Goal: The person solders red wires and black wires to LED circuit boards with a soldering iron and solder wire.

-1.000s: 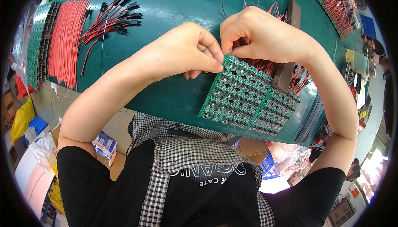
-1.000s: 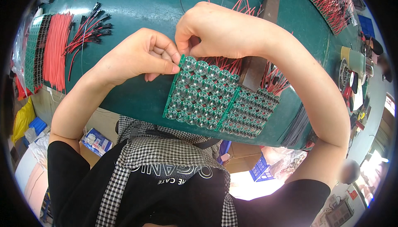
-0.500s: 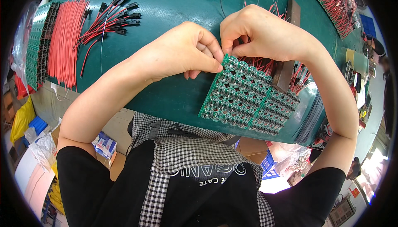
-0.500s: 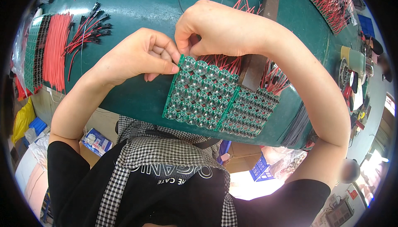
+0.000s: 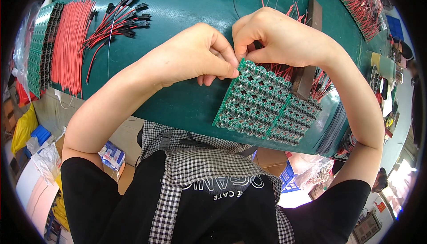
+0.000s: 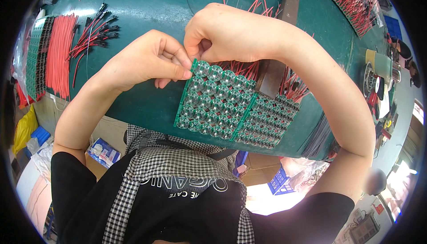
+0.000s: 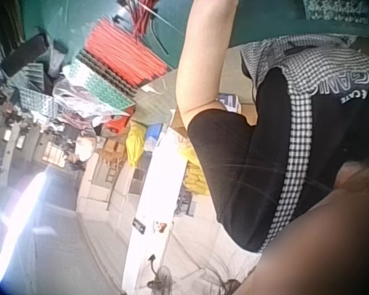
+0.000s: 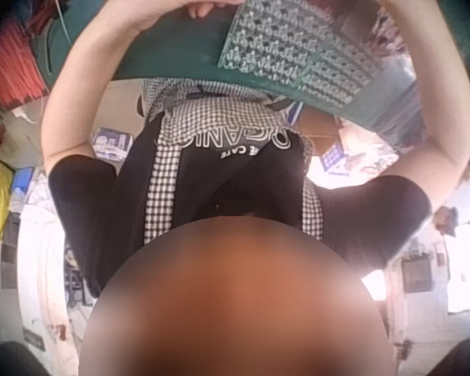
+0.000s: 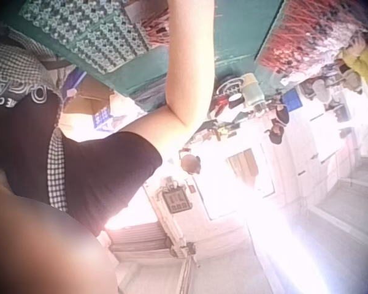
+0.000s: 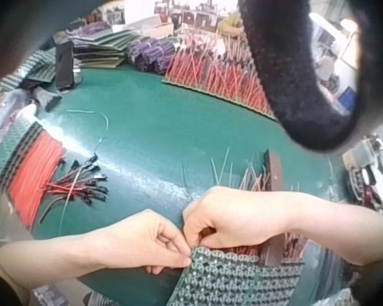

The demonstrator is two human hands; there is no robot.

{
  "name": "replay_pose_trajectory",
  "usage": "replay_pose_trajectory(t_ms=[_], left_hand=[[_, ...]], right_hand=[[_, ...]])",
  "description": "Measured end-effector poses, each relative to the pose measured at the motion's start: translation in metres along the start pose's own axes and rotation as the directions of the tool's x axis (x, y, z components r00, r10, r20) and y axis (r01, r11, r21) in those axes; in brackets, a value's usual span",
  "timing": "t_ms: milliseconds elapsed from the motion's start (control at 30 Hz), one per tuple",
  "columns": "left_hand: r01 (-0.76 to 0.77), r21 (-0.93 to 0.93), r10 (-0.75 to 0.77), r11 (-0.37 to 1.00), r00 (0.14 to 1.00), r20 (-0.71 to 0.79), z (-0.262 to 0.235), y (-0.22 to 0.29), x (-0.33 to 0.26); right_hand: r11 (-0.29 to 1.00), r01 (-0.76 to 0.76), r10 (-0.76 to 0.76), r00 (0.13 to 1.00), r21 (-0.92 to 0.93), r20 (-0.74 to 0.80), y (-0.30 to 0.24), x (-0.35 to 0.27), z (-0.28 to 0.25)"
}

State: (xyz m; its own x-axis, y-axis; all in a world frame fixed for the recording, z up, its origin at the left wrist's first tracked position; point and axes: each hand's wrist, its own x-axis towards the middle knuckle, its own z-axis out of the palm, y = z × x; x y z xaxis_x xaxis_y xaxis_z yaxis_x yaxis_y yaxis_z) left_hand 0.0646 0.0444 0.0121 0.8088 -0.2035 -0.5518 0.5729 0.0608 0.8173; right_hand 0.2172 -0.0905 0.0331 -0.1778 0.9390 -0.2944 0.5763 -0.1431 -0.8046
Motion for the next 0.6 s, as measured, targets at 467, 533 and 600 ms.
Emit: replay_pose_trajectory(t_ms=[467,533,600], left_hand=[[-0.012,-0.013,0.012,1.000,0.999,-0.029,0.0016,-0.0013,-0.0012],[-0.013,-0.013,0.013,1.000,0.999,-0.031,0.0014,-0.0013,-0.0010],[-0.014,-0.008,0.013,1.000,1.000,-0.016,0.0010,-0.0019,-0.0003]], right_hand=[[1.000,-0.022,0.022,1.000,-0.012,0.016,-0.0003,0.0016,-0.0019],[1.000,-0.030,0.030,0.999,-0.006,0.014,0.0001,0.0002,-0.0021],[0.999,-0.037,0.037,0.999,0.001,0.012,0.0004,0.0000,-0.0020]])
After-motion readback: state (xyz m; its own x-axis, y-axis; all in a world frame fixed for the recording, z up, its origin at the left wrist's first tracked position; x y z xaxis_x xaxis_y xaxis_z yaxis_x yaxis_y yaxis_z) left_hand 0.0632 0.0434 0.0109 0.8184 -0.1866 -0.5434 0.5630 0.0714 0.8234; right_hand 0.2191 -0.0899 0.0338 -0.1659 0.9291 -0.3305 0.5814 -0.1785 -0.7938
